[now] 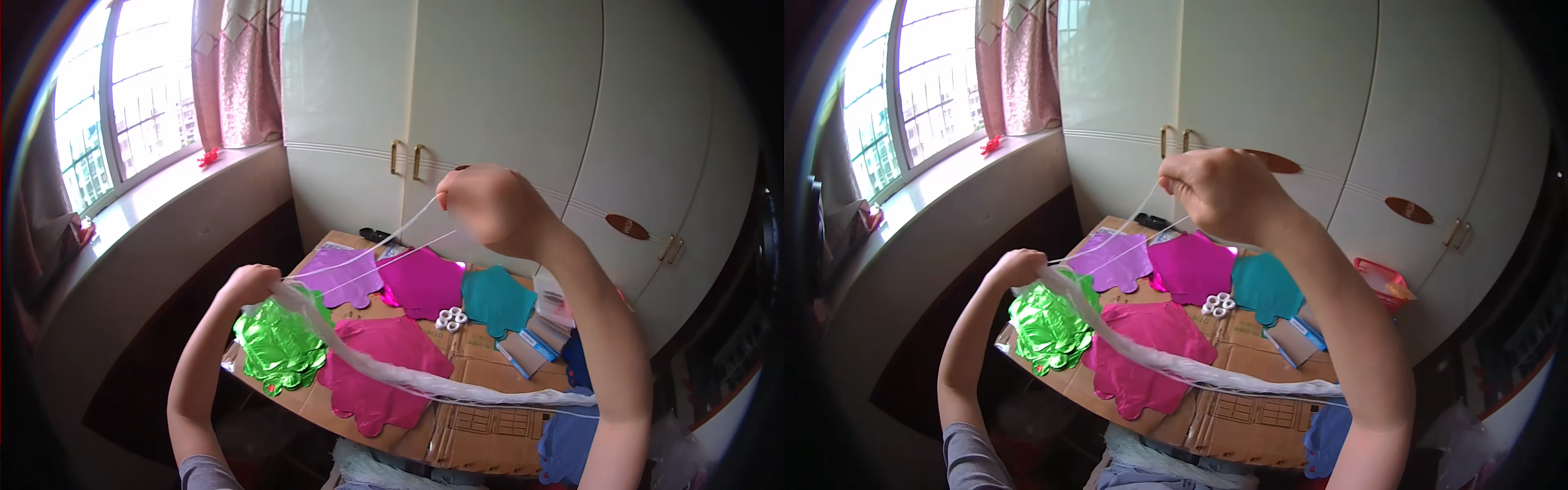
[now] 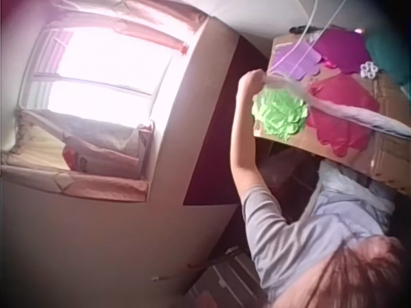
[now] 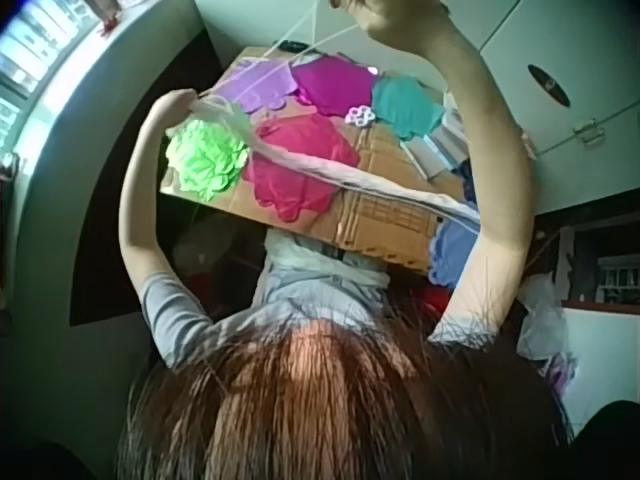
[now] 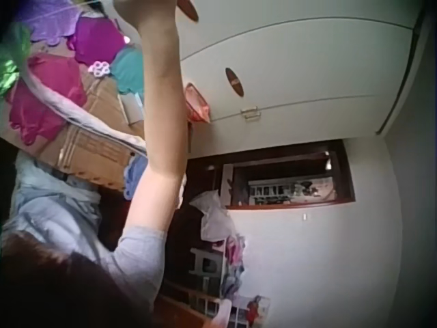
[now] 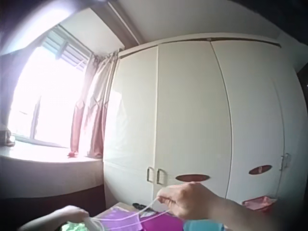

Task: Assembling plastic components by tying white strings to colorful plastic sheets on a workbench.

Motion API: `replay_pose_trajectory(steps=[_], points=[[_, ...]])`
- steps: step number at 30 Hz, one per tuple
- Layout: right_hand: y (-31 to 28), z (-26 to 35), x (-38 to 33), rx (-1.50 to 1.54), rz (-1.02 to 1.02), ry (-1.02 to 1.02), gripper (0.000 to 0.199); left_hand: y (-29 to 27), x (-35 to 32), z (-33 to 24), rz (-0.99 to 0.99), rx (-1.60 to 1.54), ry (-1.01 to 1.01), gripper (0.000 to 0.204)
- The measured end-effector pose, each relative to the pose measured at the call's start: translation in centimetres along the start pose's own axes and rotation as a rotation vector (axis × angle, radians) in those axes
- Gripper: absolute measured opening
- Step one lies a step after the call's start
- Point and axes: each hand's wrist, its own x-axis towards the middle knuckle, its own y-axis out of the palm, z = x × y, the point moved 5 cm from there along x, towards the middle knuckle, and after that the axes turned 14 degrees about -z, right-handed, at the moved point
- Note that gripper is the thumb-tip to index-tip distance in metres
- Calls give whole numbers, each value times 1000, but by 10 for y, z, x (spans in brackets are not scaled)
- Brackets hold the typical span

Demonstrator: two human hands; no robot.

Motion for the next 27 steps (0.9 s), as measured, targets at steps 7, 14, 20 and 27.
replay_pose_trajectory(steps=[7, 14, 20, 27], points=[[72, 19, 11, 20, 23, -126, 11, 22, -63, 55, 214, 336, -34, 48], [51, 30, 38, -316, 17, -353, 8, -58, -46, 55, -93, 145, -71, 38], [-65, -9, 62, -476, -118, -223, 13, -134, -10, 14, -380, -678, -245, 11], [-189, -74, -27, -601, -12, 147, 12, -133, 26, -64, -224, -1174, -24, 10]])
